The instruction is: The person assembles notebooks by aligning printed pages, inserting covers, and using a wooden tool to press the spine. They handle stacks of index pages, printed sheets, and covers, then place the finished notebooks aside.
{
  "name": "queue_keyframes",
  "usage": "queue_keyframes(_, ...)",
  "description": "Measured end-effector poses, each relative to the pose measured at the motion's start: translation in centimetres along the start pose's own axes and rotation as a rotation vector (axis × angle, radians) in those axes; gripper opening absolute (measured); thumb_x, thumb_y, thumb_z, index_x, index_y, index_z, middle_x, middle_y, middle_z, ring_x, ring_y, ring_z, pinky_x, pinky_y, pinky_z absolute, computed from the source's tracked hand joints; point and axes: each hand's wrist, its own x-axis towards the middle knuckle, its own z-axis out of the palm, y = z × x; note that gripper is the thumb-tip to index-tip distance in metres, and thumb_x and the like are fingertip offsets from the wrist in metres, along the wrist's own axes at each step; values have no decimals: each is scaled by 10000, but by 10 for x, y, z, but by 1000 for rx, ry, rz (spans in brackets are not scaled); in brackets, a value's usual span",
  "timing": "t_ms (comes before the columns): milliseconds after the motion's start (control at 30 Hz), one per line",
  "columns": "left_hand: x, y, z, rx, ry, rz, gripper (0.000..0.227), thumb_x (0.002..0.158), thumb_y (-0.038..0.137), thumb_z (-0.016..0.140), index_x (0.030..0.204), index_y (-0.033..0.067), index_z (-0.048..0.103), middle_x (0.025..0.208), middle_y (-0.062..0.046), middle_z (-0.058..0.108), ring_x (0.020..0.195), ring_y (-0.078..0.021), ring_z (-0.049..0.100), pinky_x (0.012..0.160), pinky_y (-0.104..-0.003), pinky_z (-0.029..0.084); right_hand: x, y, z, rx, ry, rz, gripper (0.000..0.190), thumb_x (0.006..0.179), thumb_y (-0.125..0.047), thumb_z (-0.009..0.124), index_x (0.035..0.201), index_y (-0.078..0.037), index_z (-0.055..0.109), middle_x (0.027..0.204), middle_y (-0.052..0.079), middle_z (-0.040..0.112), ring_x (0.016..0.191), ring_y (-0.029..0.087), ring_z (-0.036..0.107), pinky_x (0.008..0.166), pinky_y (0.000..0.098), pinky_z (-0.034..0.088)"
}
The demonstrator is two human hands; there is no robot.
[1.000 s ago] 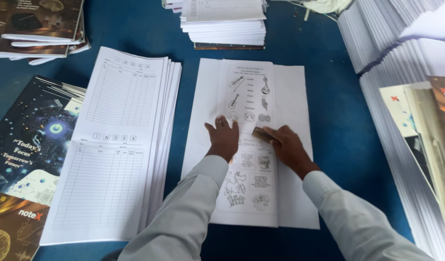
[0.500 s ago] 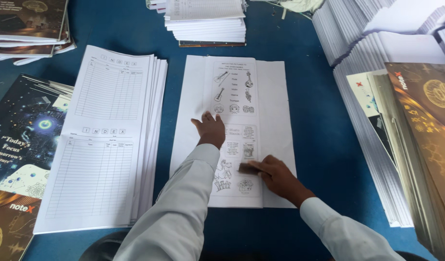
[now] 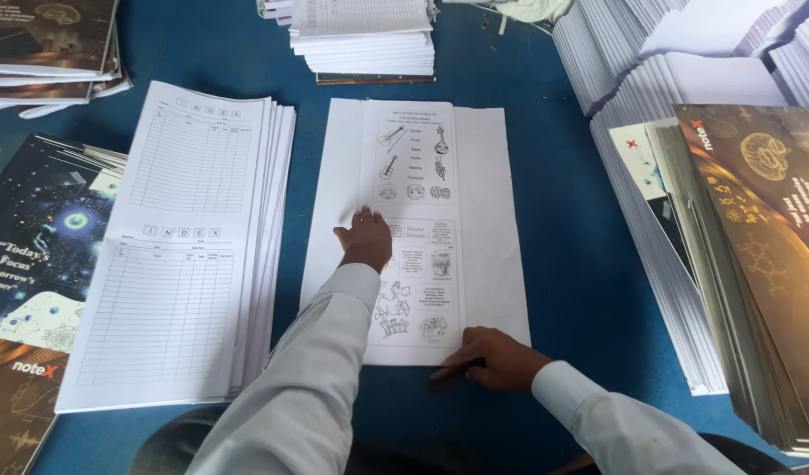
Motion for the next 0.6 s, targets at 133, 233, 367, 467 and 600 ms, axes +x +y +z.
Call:
queue_keyframes(133, -2, -2, 10, -25, 39, 18, 652, 1017, 209, 473, 1611, 100, 228, 1718, -61, 122, 1560, -264, 187, 1151, -642, 308, 2, 9, -4, 154, -7, 99, 407, 840, 15, 699, 1183, -180, 798, 1051, 62, 690, 1048, 204, 659, 1028, 324, 520)
queue_keyframes(233, -7, -3, 17, -60, 73, 23, 602, 1039, 223, 430, 1605, 113, 258, 1713, -65, 159, 1556, -279, 209, 1151, -648, 317, 6, 20, -11, 287, 111, 133, 355, 831, -30, 724, 1167, -134, 769, 1120, 64, 717, 1106, 202, 683, 1034, 339, 518)
queue_keyframes(367, -8, -1, 18, -54, 69, 24, 620, 1015, 218, 443, 1596, 108, 254, 1704, -69, 155, 1548, -277, 205, 1143, -641, 318, 10, 33, -31, 324, 306, 218, 409, 869, -145, 698, 1278, -152, 701, 1202, 92, 738, 1092, 264, 687, 952, 412, 555)
queue_keyframes(467, -10, 1, 21, -20, 122, 41, 580, 1021, 225, 446, 1567, 80, 312, 1671, -122, 216, 1519, -315, 249, 1131, -651, 320, 10, 41, -42, 480, 489, 359, 453, 882, -202, 683, 1332, -157, 652, 1216, 130, 732, 1072, 296, 710, 906, 448, 587)
queue_keyframes(600, -21, 24, 28, 61, 218, 95, 524, 999, 229, 541, 1480, 33, 468, 1574, -206, 387, 1435, -348, 392, 1107, -619, 379, 0, 61, -57, 541, 728, 507, 476, 927, -240, 655, 1390, -140, 605, 1235, 171, 703, 1041, 332, 710, 872, 482, 589)
